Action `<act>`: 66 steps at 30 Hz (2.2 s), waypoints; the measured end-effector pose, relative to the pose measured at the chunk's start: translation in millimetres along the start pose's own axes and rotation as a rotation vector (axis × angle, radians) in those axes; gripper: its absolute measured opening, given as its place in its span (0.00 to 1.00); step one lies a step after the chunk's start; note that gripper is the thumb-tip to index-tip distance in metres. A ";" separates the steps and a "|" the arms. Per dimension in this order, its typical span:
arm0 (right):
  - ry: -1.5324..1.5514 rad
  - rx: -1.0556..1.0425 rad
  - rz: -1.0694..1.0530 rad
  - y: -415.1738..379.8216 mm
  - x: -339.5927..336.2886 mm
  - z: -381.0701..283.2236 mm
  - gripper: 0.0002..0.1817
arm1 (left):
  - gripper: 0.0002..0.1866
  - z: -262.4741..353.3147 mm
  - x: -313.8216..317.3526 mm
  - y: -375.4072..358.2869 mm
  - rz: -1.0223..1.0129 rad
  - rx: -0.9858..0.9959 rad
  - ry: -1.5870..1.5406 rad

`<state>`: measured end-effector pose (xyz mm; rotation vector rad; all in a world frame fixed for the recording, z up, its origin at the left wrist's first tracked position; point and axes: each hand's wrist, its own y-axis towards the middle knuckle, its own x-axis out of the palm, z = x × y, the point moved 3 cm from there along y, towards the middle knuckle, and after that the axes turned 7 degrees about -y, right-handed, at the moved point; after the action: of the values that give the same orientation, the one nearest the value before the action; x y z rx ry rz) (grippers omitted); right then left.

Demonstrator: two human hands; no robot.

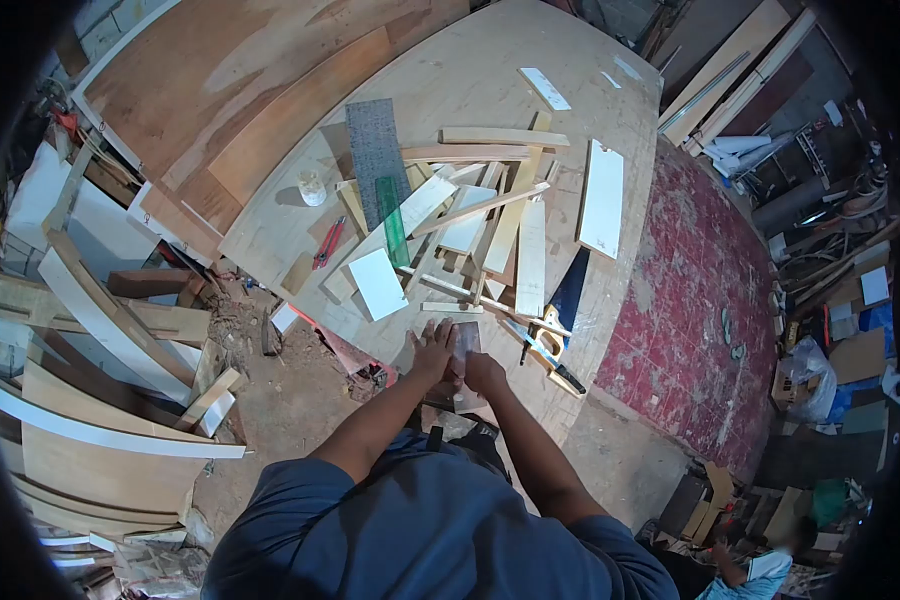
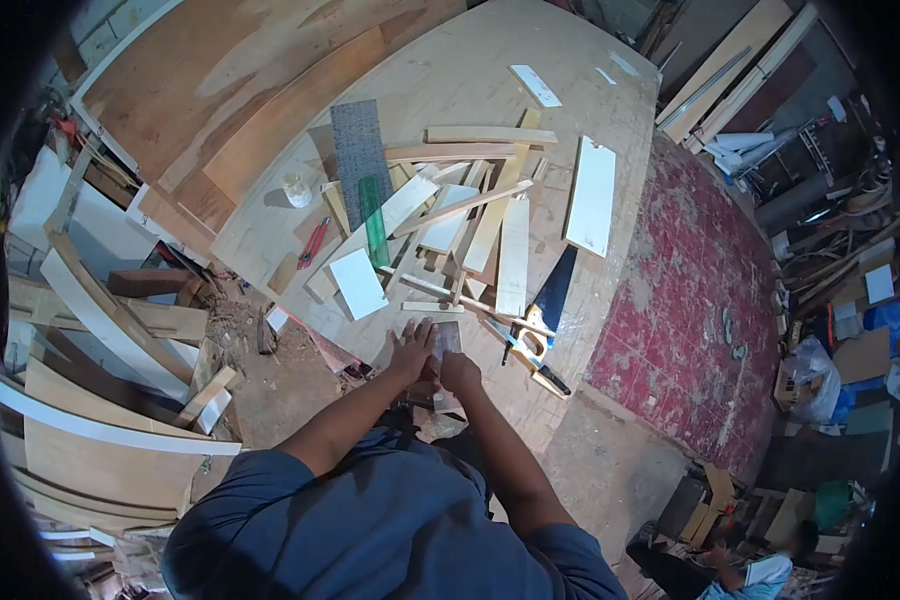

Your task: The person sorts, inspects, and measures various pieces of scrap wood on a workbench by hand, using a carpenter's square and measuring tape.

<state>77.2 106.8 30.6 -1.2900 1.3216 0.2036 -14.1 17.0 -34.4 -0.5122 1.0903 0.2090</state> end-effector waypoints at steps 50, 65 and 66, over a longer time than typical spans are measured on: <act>-0.032 -0.054 -0.107 36.7 -25.3 14.2 0.15 | 0.42 3.4 -19.2 -3.9 -0.082 -0.034 -0.065; -0.054 -0.012 0.149 25.3 -16.0 12.3 0.19 | 0.54 -2.2 -12.7 -2.6 -0.053 -0.003 -0.103; -0.119 -0.076 0.045 35.4 -10.4 19.9 0.20 | 0.52 -2.0 -12.8 -2.6 -0.066 0.005 -0.100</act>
<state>59.1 140.5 13.3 -1.2926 1.2526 0.3596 -20.5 14.8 -23.0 -0.5268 0.9750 0.1723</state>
